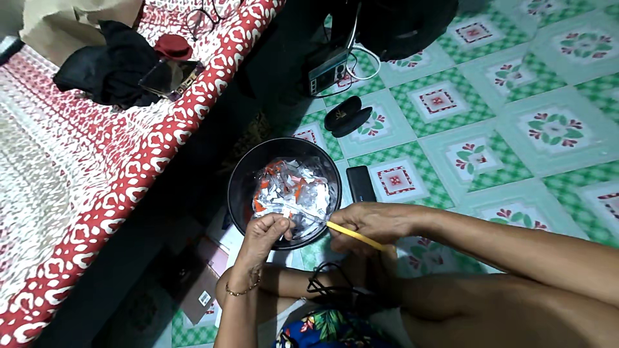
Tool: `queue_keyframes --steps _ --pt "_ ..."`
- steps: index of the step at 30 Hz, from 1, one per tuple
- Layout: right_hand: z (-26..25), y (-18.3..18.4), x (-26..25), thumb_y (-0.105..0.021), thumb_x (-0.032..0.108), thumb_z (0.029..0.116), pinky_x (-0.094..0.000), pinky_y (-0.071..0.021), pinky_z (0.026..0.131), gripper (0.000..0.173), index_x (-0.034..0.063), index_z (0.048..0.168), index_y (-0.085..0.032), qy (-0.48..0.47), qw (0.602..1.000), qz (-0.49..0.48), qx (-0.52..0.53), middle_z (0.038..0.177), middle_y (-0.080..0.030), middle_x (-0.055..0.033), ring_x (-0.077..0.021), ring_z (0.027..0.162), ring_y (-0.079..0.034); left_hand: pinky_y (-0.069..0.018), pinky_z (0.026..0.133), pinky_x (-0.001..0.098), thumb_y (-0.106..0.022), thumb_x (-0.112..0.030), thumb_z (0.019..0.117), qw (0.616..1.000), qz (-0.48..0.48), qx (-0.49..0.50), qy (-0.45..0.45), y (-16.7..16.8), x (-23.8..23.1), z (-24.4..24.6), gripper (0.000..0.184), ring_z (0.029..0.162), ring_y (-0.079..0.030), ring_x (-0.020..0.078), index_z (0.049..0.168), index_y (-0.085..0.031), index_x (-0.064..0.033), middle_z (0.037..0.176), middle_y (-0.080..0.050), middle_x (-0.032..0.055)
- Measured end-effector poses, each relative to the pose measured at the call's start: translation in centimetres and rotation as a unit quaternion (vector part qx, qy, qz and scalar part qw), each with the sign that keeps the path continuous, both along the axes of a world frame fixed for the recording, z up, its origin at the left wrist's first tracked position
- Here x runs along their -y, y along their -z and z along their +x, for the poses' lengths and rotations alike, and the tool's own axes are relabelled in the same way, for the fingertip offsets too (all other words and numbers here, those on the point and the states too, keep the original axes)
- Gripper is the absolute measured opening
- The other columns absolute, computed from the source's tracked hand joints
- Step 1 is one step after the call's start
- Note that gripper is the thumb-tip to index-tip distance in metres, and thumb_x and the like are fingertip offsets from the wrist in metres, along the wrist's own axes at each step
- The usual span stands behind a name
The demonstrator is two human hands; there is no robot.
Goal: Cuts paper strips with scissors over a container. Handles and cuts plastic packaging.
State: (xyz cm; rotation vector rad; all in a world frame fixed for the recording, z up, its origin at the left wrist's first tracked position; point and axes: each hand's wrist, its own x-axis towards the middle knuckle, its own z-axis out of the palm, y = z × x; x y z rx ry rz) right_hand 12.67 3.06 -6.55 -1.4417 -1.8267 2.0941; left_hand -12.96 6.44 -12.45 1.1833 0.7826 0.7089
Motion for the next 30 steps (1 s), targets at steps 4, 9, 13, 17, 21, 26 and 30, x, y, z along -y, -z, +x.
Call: queue_keyframes --steps 4,9,13,17,21,26,30 --pt "0.0 0.7 0.2 -0.063 0.026 0.1021 -0.0166 -0.0413 0.051 0.026 0.0027 0.091 -0.061 0.050 0.998 0.003 -0.033 0.061 -0.055 0.0033 -0.0003 0.050 -0.051 -0.0562 0.072 0.0189 -0.061 -0.010 0.0960 1.000 0.000 -0.003 -0.002 0.2 -0.1 0.1 0.021 0.068 -0.066 -0.0005 0.083 -0.076 -0.0169 0.072 -0.071 -0.0113" --pt "0.3 0.5 0.3 -0.064 0.025 0.1015 -0.0159 -0.0424 0.050 0.027 0.0022 0.088 -0.061 0.072 0.997 0.022 -0.030 0.059 -0.056 0.0033 0.0001 0.049 -0.052 -0.0562 0.069 0.0190 -0.059 -0.006 0.0957 1.000 -0.015 -0.006 -0.021 -0.1 -0.1 0.5 0.024 0.064 -0.065 0.0001 0.081 -0.075 -0.0157 0.068 -0.069 -0.0102" --pt "0.4 -0.4 0.2 -0.061 0.037 0.1021 -0.0315 -0.0431 0.066 0.039 -0.0014 0.108 -0.061 -0.014 0.998 0.023 0.059 0.078 -0.057 -0.0059 -0.0118 0.068 -0.051 -0.0548 0.065 0.0173 -0.057 -0.001 0.0936 0.998 -0.025 -0.026 -0.057 -0.6 -0.2 0.7 0.027 0.060 -0.063 -0.0008 0.077 -0.074 -0.0143 0.065 -0.068 -0.0097" --pt "0.1 -0.4 0.2 -0.064 0.040 0.0999 -0.0337 -0.0407 0.064 0.041 0.0000 0.105 -0.060 -0.023 0.996 0.057 0.068 0.075 -0.051 -0.0040 -0.0129 0.066 -0.048 -0.0539 0.064 0.0169 -0.057 0.001 0.0936 0.998 -0.031 -0.042 -0.041 -0.9 -0.3 1.3 0.026 0.059 -0.062 -0.0007 0.078 -0.073 -0.0126 0.064 -0.067 -0.0089" --pt "-0.2 0.3 0.1 -0.065 0.039 0.0999 -0.0297 -0.0401 0.060 0.039 0.0003 0.097 -0.062 -0.006 0.995 0.076 0.060 0.070 -0.053 -0.0017 -0.0089 0.061 -0.048 -0.0538 0.064 0.0168 -0.057 0.001 0.0940 0.998 -0.038 -0.044 -0.021 -1.3 -0.3 1.7 0.026 0.060 -0.062 -0.0004 0.078 -0.073 -0.0119 0.064 -0.067 -0.0085" --pt "0.2 0.9 0.4 -0.066 0.033 0.1000 -0.0203 -0.0420 0.055 0.032 0.0022 0.095 -0.062 0.041 0.998 0.052 0.021 0.064 -0.055 0.0021 -0.0020 0.054 -0.051 -0.0561 0.068 0.0175 -0.059 -0.001 0.0928 0.998 -0.043 -0.045 -0.004 -1.2 -0.3 1.3 0.018 0.064 -0.065 -0.0005 0.087 -0.074 -0.0096 0.069 -0.069 -0.0092" --pt "0.2 0.5 0.3 -0.065 0.030 0.1008 -0.0196 -0.0428 0.055 0.030 0.0001 0.096 -0.063 0.052 0.998 0.037 0.021 0.065 -0.056 0.0011 -0.0023 0.054 -0.052 -0.0559 0.068 0.0174 -0.057 -0.001 0.0943 0.998 -0.031 -0.056 0.003 -1.4 0.1 0.3 0.022 0.064 -0.065 -0.0008 0.085 -0.075 -0.0109 0.069 -0.070 -0.0103"
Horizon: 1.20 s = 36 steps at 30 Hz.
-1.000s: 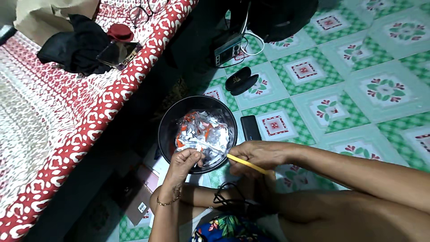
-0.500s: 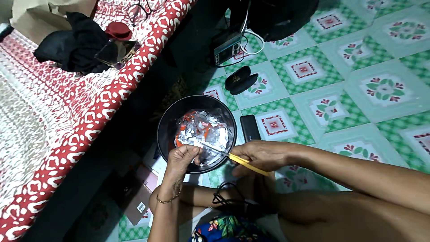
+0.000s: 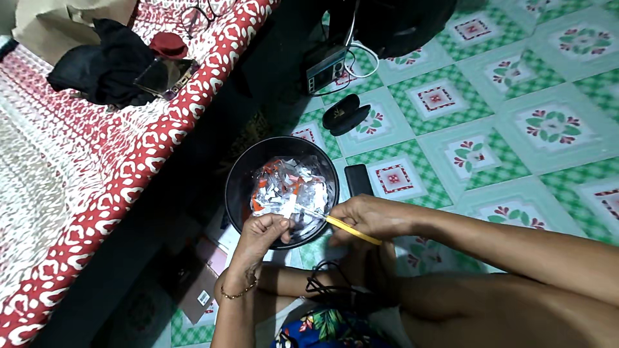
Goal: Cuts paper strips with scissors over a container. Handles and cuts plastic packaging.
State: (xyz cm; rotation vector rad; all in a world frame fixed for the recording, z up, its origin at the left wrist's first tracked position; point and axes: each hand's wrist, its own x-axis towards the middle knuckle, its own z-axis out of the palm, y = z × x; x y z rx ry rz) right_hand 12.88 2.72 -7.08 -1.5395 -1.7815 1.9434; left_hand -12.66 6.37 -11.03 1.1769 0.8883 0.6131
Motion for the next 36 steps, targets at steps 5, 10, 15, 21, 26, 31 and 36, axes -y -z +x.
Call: queue_keyframes --steps 5,10,15,21,26,31,36 --pt "-0.2 -0.1 0.1 -0.065 0.026 0.1013 -0.0174 -0.0430 0.053 0.029 -0.0013 0.092 -0.062 0.065 0.998 0.016 -0.011 0.061 -0.054 0.0014 -0.0014 0.051 -0.051 -0.0555 0.067 0.0167 -0.054 0.001 0.0956 1.000 0.015 -0.007 -0.020 0.0 0.0 -0.1 0.028 0.063 -0.064 -0.0015 0.081 -0.074 -0.0128 0.068 -0.069 -0.0110" --pt "0.2 -0.8 -0.1 -0.062 0.036 0.1025 -0.0338 -0.0434 0.066 0.038 -0.0020 0.105 -0.062 -0.036 0.998 0.017 0.048 0.076 -0.056 -0.0066 -0.0133 0.067 -0.051 -0.0554 0.068 0.0176 -0.052 0.004 0.0955 0.998 0.015 -0.025 -0.051 -0.2 -0.2 0.5 0.030 0.063 -0.063 -0.0009 0.079 -0.071 -0.0111 0.066 -0.068 -0.0103" --pt "-0.1 -0.4 -0.2 -0.063 0.038 0.1010 -0.0293 -0.0409 0.062 0.038 0.0000 0.101 -0.062 -0.049 0.997 0.028 0.044 0.072 -0.054 -0.0028 -0.0092 0.063 -0.049 -0.0546 0.067 0.0166 -0.053 0.003 0.0949 0.999 0.011 -0.016 -0.026 -0.3 -0.1 1.1 0.029 0.062 -0.063 -0.0018 0.080 -0.073 -0.0116 0.066 -0.068 -0.0106" --pt "0.0 -0.5 -0.1 -0.065 0.031 0.1008 -0.0198 -0.0417 0.055 0.031 0.0004 0.095 -0.062 -0.002 1.000 0.027 0.007 0.065 -0.055 0.0010 -0.0021 0.054 -0.050 -0.0567 0.070 0.0186 -0.049 0.006 0.0969 0.999 -0.002 -0.018 -0.051 -0.5 -0.4 1.2 0.030 0.064 -0.066 0.0011 0.083 -0.072 -0.0075 0.067 -0.069 -0.0073" --pt "-0.2 -1.1 -0.3 -0.062 0.044 0.1006 -0.0495 -0.0450 0.078 0.048 -0.0010 0.117 -0.060 -0.074 0.990 0.035 0.118 0.093 -0.062 -0.0169 -0.0287 0.086 -0.059 -0.0586 0.073 0.0203 -0.048 0.009 0.0986 0.996 -0.017 -0.059 -0.065 -1.3 -0.5 1.4 0.024 0.067 -0.069 0.0042 0.092 -0.069 0.0002 0.070 -0.072 -0.0031" --pt "-0.6 -0.8 -0.3 -0.064 0.046 0.0990 -0.0507 -0.0447 0.077 0.050 -0.0009 0.115 -0.060 -0.088 0.986 0.049 0.135 0.090 -0.061 -0.0165 -0.0302 0.085 -0.059 -0.0578 0.070 0.0194 -0.051 0.009 0.0970 0.997 -0.012 -0.068 -0.036 -1.5 -0.4 1.7 0.028 0.064 -0.068 0.0028 0.081 -0.068 -0.0049 0.066 -0.070 -0.0044" --pt "-0.5 -0.4 -0.2 -0.065 0.043 0.0992 -0.0444 -0.0438 0.072 0.046 -0.0031 0.106 -0.063 -0.079 0.987 0.081 0.112 0.083 -0.059 -0.0136 -0.0247 0.077 -0.056 -0.0573 0.070 0.0184 -0.051 0.009 0.0973 0.997 -0.021 -0.075 -0.026 -1.6 -0.4 2.1 0.028 0.063 -0.067 0.0021 0.081 -0.069 -0.0041 0.066 -0.070 -0.0049"
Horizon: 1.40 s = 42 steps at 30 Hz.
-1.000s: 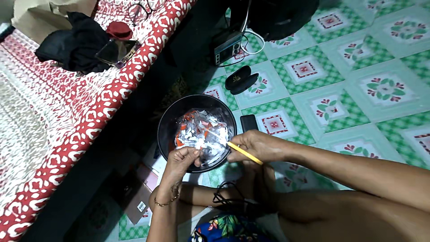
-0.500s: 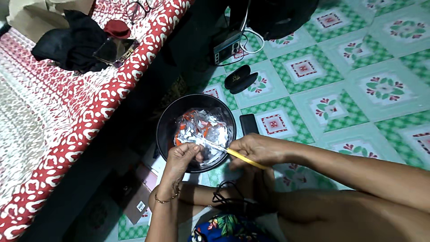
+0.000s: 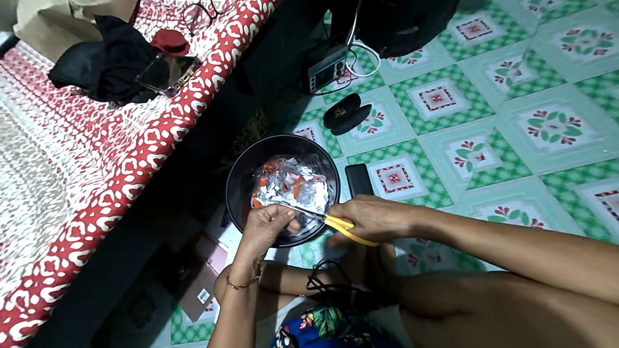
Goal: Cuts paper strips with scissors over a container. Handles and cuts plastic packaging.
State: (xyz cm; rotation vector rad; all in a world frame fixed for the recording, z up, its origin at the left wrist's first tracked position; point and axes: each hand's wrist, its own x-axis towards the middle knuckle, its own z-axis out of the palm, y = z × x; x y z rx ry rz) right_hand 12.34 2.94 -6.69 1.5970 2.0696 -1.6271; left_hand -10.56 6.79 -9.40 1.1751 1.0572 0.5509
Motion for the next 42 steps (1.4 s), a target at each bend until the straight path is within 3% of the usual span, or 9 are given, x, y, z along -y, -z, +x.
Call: queue_keyframes --steps 6,9,11,17,24,30,34,37,42 --pt "0.3 0.5 -0.1 -0.068 0.036 0.0984 -0.0302 -0.0441 0.061 0.039 -0.0024 0.095 -0.064 0.043 0.999 0.001 -0.032 0.069 -0.056 -0.0048 -0.0110 0.060 -0.051 -0.0555 0.070 0.0188 -0.059 0.004 0.0975 0.983 0.109 -0.144 0.008 0.0 -0.4 -0.6 0.015 0.066 -0.065 0.0011 0.089 -0.069 -0.0006 0.070 -0.068 -0.0036" --pt "0.6 0.9 0.1 -0.067 0.039 0.0985 -0.0354 -0.0436 0.064 0.040 -0.0005 0.101 -0.065 0.064 0.998 0.013 -0.020 0.070 -0.054 -0.0052 -0.0148 0.064 -0.051 -0.0487 0.096 0.0556 -0.065 -0.005 0.0978 0.876 0.245 -0.402 0.100 0.0 -1.4 -1.2 0.022 0.107 -0.066 0.0360 0.117 -0.074 0.0007 0.111 -0.070 0.0220" --pt "0.7 0.8 0.0 -0.066 0.041 0.0991 -0.0369 -0.0450 0.066 0.041 0.0002 0.104 -0.065 0.073 0.997 0.022 -0.015 0.072 -0.056 -0.0057 -0.0161 0.067 -0.054 -0.0453 0.095 0.0642 -0.066 -0.007 0.0966 0.839 0.278 -0.445 0.146 0.3 -1.4 -0.7 0.024 0.111 -0.062 0.0474 0.119 -0.074 -0.0017 0.113 -0.067 0.0283" --pt "0.6 0.9 0.1 -0.065 0.037 0.1001 -0.0363 -0.0480 0.069 0.039 -0.0007 0.108 -0.066 0.107 0.993 0.036 -0.032 0.076 -0.060 -0.0069 -0.0157 0.069 -0.057 -0.0459 0.097 0.0608 -0.054 -0.009 0.1036 0.740 0.231 -0.477 0.414 1.3 -3.0 3.7 0.033 0.115 -0.063 0.0431 0.135 -0.066 -0.0084 0.124 -0.066 0.0235" --pt "1.0 1.1 0.2 -0.064 0.038 0.1006 -0.0330 -0.0483 0.067 0.040 -0.0009 0.109 -0.064 0.129 0.990 0.036 -0.053 0.074 -0.059 -0.0048 -0.0124 0.065 -0.056 -0.0432 0.100 0.0601 -0.045 -0.004 0.1059 0.644 0.189 -0.557 0.489 3.1 -4.0 5.6 0.029 0.123 -0.059 0.0449 0.127 -0.062 0.0055 0.128 -0.063 0.0272" --pt "1.2 1.2 0.3 -0.064 0.033 0.1015 -0.0272 -0.0480 0.063 0.035 -0.0019 0.106 -0.063 0.153 0.985 0.013 -0.079 0.072 -0.058 -0.0036 -0.0086 0.061 -0.055 -0.0430 0.102 0.0602 -0.050 -0.006 0.1050 0.695 0.168 -0.537 0.447 2.8 -4.8 4.7 0.026 0.124 -0.059 0.0445 0.123 -0.065 0.0062 0.127 -0.064 0.0275" --pt "1.6 1.5 0.5 -0.065 0.033 0.1008 -0.0274 -0.0485 0.062 0.034 -0.0011 0.102 -0.064 0.167 0.982 0.032 -0.086 0.070 -0.058 -0.0027 -0.0086 0.060 -0.055 -0.0504 0.089 0.0589 -0.063 -0.011 0.1014 0.866 0.205 -0.364 0.276 3.0 -6.4 1.7 0.020 0.096 -0.067 0.0410 0.102 -0.072 0.0074 0.100 -0.069 0.0266" --pt "2.0 2.2 0.6 -0.065 0.040 0.0993 -0.0320 -0.0484 0.064 0.039 0.0013 0.102 -0.065 0.156 0.985 0.049 -0.057 0.072 -0.058 -0.0030 -0.0110 0.064 -0.056 -0.0486 0.066 0.0380 -0.065 -0.014 0.1005 0.931 0.173 -0.278 0.158 2.2 -6.5 0.1 0.017 0.069 -0.056 0.0173 0.096 -0.069 0.0018 0.085 -0.065 0.0122" --pt "1.2 1.7 0.1 -0.064 0.048 0.0983 -0.0461 -0.0487 0.074 0.050 0.0000 0.113 -0.064 0.100 0.995 0.003 0.015 0.085 -0.064 -0.0122 -0.0231 0.077 -0.060 -0.0430 0.056 0.0171 -0.066 -0.008 0.0983 0.972 0.121 -0.189 0.074 0.6 -5.4 -0.5 0.010 0.058 -0.049 0.0002 0.091 -0.069 -0.0015 0.072 -0.060 -0.0021"
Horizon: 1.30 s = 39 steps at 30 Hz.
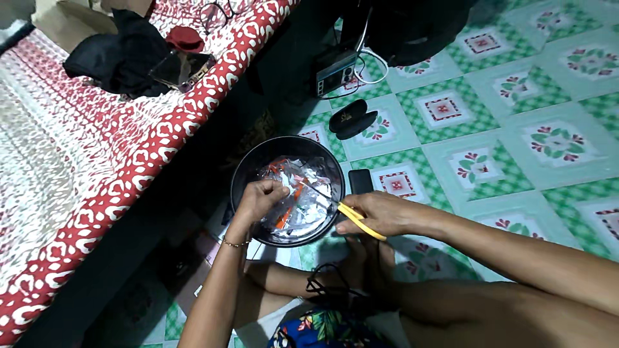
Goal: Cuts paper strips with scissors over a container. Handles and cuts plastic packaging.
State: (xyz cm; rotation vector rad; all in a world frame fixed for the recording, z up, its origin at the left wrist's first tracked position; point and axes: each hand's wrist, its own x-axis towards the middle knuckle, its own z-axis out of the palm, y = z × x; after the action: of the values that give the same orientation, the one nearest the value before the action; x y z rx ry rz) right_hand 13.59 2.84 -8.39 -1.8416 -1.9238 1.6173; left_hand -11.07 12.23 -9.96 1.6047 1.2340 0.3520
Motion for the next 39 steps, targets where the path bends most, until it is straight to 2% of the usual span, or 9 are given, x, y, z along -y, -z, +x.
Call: queue_keyframes --steps 3,6,10,16,21,28,35,36,39 --pt "-0.5 -0.4 -0.2 -0.063 0.049 0.0989 -0.0521 -0.0481 0.081 0.053 -0.0001 0.119 -0.063 -0.029 0.999 -0.022 0.005 0.094 -0.066 -0.0168 -0.0291 0.087 -0.063 -0.0484 0.059 0.0169 -0.066 -0.001 0.0965 0.998 -0.033 0.045 -0.010 -0.8 0.8 0.4 0.009 0.058 -0.054 0.0001 0.087 -0.067 -0.0005 0.069 -0.060 -0.0041" --pt "-0.8 -0.4 -0.2 -0.063 0.047 0.0993 -0.0483 -0.0469 0.076 0.051 -0.0011 0.115 -0.064 -0.037 0.999 -0.005 -0.015 0.088 -0.064 -0.0146 -0.0260 0.080 -0.060 -0.0486 0.061 0.0174 -0.065 0.004 0.0947 0.997 -0.061 0.047 0.015 -1.3 1.3 0.8 0.012 0.060 -0.054 0.0003 0.084 -0.066 -0.0001 0.067 -0.059 -0.0047" --pt "-0.8 -0.3 -0.2 -0.065 0.042 0.0994 -0.0389 -0.0464 0.069 0.044 -0.0019 0.107 -0.064 -0.023 0.998 0.022 -0.047 0.078 -0.061 -0.0089 -0.0170 0.069 -0.055 -0.0482 0.061 0.0159 -0.065 0.008 0.0927 0.994 -0.091 0.052 0.027 -1.7 1.8 1.2 0.016 0.058 -0.054 -0.0013 0.080 -0.066 -0.0011 0.064 -0.059 -0.0059" --pt "-0.4 -0.1 0.1 -0.070 0.030 0.0976 -0.0155 -0.0425 0.052 0.031 -0.0003 0.095 -0.064 0.032 0.991 0.031 -0.127 0.058 -0.053 0.0048 0.0019 0.049 -0.049 -0.0488 0.059 0.0138 -0.062 0.009 0.0939 0.991 -0.109 0.081 0.016 -1.5 1.7 1.1 0.017 0.057 -0.056 -0.0023 0.082 -0.066 -0.0021 0.064 -0.063 -0.0066" --pt "-0.4 -1.5 -0.1 -0.065 0.048 0.0977 -0.0495 -0.0474 0.077 0.051 -0.0005 0.116 -0.063 -0.043 0.999 0.010 -0.003 0.087 -0.063 -0.0142 -0.0269 0.081 -0.061 -0.0504 0.060 0.0147 -0.061 0.010 0.0936 0.987 -0.121 0.102 -0.009 -1.6 1.8 1.0 0.017 0.057 -0.058 -0.0010 0.082 -0.067 -0.0015 0.064 -0.065 -0.0055" --pt "-0.6 -1.2 -0.2 -0.065 0.048 0.0977 -0.0472 -0.0460 0.075 0.050 -0.0007 0.110 -0.064 -0.056 0.998 0.007 0.000 0.083 -0.062 -0.0125 -0.0249 0.078 -0.059 -0.0510 0.060 0.0144 -0.062 0.011 0.0923 0.985 -0.130 0.110 0.004 -1.8 1.7 1.5 0.022 0.057 -0.059 -0.0012 0.076 -0.066 -0.0031 0.062 -0.065 -0.0055" --pt "-0.2 -0.6 0.1 -0.068 0.034 0.0983 -0.0227 -0.0441 0.057 0.035 -0.0007 0.097 -0.064 0.012 0.997 0.029 -0.073 0.064 -0.055 0.0007 -0.0040 0.054 -0.051 -0.0540 0.064 0.0158 -0.059 0.013 0.0929 0.982 -0.143 0.125 -0.006 -1.9 2.0 1.4 0.021 0.061 -0.062 0.0002 0.081 -0.067 -0.0025 0.066 -0.066 -0.0051" --pt "-0.2 -0.5 0.1 -0.067 0.036 0.0991 -0.0248 -0.0459 0.059 0.036 0.0000 0.101 -0.065 0.014 0.997 0.033 -0.068 0.067 -0.056 -0.0004 -0.0057 0.057 -0.053 -0.0542 0.065 0.0161 -0.058 0.013 0.0933 0.981 -0.145 0.129 -0.017 -1.8 2.0 1.4 0.021 0.061 -0.063 0.0003 0.082 -0.067 -0.0020 0.066 -0.067 -0.0047" --pt "-0.2 -1.1 0.0 -0.061 0.045 0.1007 -0.0481 -0.0483 0.078 0.050 -0.0014 0.119 -0.062 -0.023 1.000 -0.005 -0.018 0.090 -0.064 -0.0151 -0.0259 0.081 -0.061 -0.0553 0.066 0.0183 -0.057 0.012 0.0956 0.975 -0.145 0.151 -0.075 -1.5 2.1 1.4 0.017 0.062 -0.064 0.0025 0.088 -0.067 0.0001 0.069 -0.067 -0.0026"
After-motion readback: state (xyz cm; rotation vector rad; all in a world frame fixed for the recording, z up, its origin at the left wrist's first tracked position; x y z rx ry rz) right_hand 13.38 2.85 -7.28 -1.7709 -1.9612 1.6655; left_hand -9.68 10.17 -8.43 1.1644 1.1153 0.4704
